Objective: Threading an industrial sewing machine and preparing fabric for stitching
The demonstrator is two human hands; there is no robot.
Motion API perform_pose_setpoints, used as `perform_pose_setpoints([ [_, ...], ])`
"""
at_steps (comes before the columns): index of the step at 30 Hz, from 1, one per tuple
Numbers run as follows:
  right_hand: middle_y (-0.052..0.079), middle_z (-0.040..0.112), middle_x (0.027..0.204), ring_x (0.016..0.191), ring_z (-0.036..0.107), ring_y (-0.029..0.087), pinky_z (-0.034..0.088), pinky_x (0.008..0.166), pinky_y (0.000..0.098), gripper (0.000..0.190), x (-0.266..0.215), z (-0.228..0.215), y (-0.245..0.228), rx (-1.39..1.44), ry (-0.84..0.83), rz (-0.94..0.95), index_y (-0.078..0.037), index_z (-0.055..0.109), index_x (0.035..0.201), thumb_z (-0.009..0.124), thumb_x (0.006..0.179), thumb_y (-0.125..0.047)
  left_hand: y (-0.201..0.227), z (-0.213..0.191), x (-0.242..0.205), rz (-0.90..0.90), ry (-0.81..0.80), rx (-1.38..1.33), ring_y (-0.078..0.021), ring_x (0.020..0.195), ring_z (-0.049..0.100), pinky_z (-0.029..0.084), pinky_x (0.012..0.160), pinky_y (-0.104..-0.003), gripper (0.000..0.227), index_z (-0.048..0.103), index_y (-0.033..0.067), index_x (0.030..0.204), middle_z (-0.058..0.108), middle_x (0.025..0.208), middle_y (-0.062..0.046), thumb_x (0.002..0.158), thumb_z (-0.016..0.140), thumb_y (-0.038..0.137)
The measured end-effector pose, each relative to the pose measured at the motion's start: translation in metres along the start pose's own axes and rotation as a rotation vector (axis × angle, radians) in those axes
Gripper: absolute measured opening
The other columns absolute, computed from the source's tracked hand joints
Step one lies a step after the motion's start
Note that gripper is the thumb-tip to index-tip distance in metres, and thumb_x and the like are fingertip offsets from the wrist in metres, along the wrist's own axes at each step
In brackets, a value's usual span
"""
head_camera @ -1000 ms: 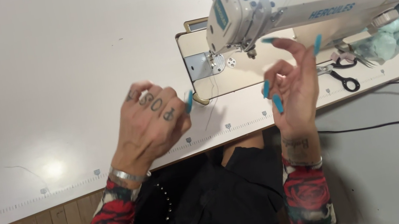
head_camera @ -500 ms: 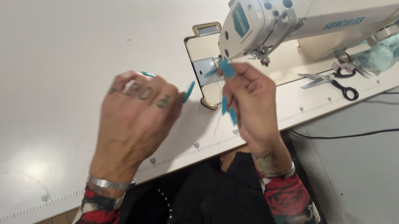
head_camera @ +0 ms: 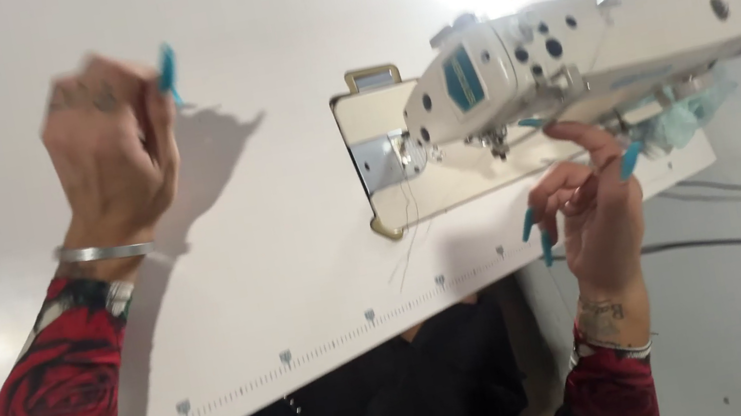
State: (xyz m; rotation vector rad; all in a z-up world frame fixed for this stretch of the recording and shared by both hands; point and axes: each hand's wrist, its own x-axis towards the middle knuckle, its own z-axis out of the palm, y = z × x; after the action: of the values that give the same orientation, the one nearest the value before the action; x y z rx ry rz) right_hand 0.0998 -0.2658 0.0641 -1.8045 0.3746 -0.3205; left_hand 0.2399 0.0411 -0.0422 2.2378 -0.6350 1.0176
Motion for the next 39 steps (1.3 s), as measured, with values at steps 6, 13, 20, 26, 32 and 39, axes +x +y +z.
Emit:
perform_pose_setpoints([
  [6, 0.012, 0.049, 0.049, 0.036, 0.043, 0.014, 0.033, 0.032, 0.0185, 0.057, 0.011, 0.011, 0.006, -0.052, -0.068, -0.022, -0.005, 0.050, 0.102, 0.028, 0.084, -0.054, 0.009, -0.002, -0.003, 0.035, -0.109, -0.013, -0.0164, 0.054, 0.040, 0.035, 0.058, -0.030, 0.021, 0.051, 0.0062, 0.081, 0.050, 0.069, -0.006, 0.100, 0.048, 0.015],
  [13, 0.014, 0.056, 0.056, 0.032, 0.039, 0.015, 0.037, 0.035, 0.0229, 0.053, 0.017, 0.004, 0.010, -0.168, -0.137, -0.048, -0.006, 0.046, 0.093, 0.027, 0.084, -0.055, 0.016, -0.005, 0.000, 0.168, -0.150, 0.039, -0.0208, 0.058, 0.045, 0.042, 0.069, -0.032, 0.019, 0.052, 0.0063, 0.082, 0.052, 0.072, -0.006, 0.098, 0.050, 0.015],
  [20, 0.001, 0.046, 0.052, 0.041, 0.051, 0.016, 0.034, 0.032, 0.0199, 0.050, 0.016, -0.012, 0.023, 0.035, -0.215, -0.122, -0.007, 0.049, 0.073, 0.034, 0.088, -0.052, 0.015, -0.005, 0.000, 0.157, -0.155, 0.021, -0.0211, 0.057, 0.044, 0.039, 0.065, -0.031, 0.018, 0.052, 0.0057, 0.082, 0.052, 0.073, -0.006, 0.098, 0.051, 0.014],
  [26, -0.006, 0.041, 0.053, 0.038, 0.050, 0.012, 0.034, 0.028, 0.0191, 0.048, -0.001, -0.026, 0.023, 0.113, -0.164, -0.230, -0.008, 0.053, 0.076, 0.035, 0.089, -0.051, 0.018, -0.005, 0.000, 0.197, -0.166, 0.019, -0.0213, 0.056, 0.044, 0.040, 0.064, -0.031, 0.018, 0.052, 0.0056, 0.081, 0.051, 0.073, -0.006, 0.098, 0.052, 0.015],
  [32, 0.006, 0.053, 0.059, 0.038, 0.045, 0.010, 0.035, 0.030, 0.0183, 0.040, -0.008, -0.033, 0.016, 0.107, -0.169, -0.333, -0.006, 0.053, 0.071, 0.041, 0.092, -0.038, 0.037, 0.008, -0.005, 0.228, -0.149, -0.009, -0.0144, 0.051, 0.040, 0.043, 0.065, -0.033, 0.025, 0.048, 0.0102, 0.078, 0.044, 0.062, -0.002, 0.098, 0.044, 0.023],
  [39, 0.012, 0.043, 0.095, 0.076, 0.048, 0.012, 0.049, 0.062, 0.0219, 0.037, -0.016, -0.048, 0.018, -0.102, -0.130, -0.554, -0.010, 0.049, 0.070, 0.050, 0.087, -0.043, 0.062, 0.000, 0.001, 0.398, -0.231, -0.083, -0.0132, 0.055, 0.050, 0.044, 0.078, -0.030, 0.018, 0.052, 0.0129, 0.078, 0.050, 0.065, 0.000, 0.094, 0.047, 0.022],
])
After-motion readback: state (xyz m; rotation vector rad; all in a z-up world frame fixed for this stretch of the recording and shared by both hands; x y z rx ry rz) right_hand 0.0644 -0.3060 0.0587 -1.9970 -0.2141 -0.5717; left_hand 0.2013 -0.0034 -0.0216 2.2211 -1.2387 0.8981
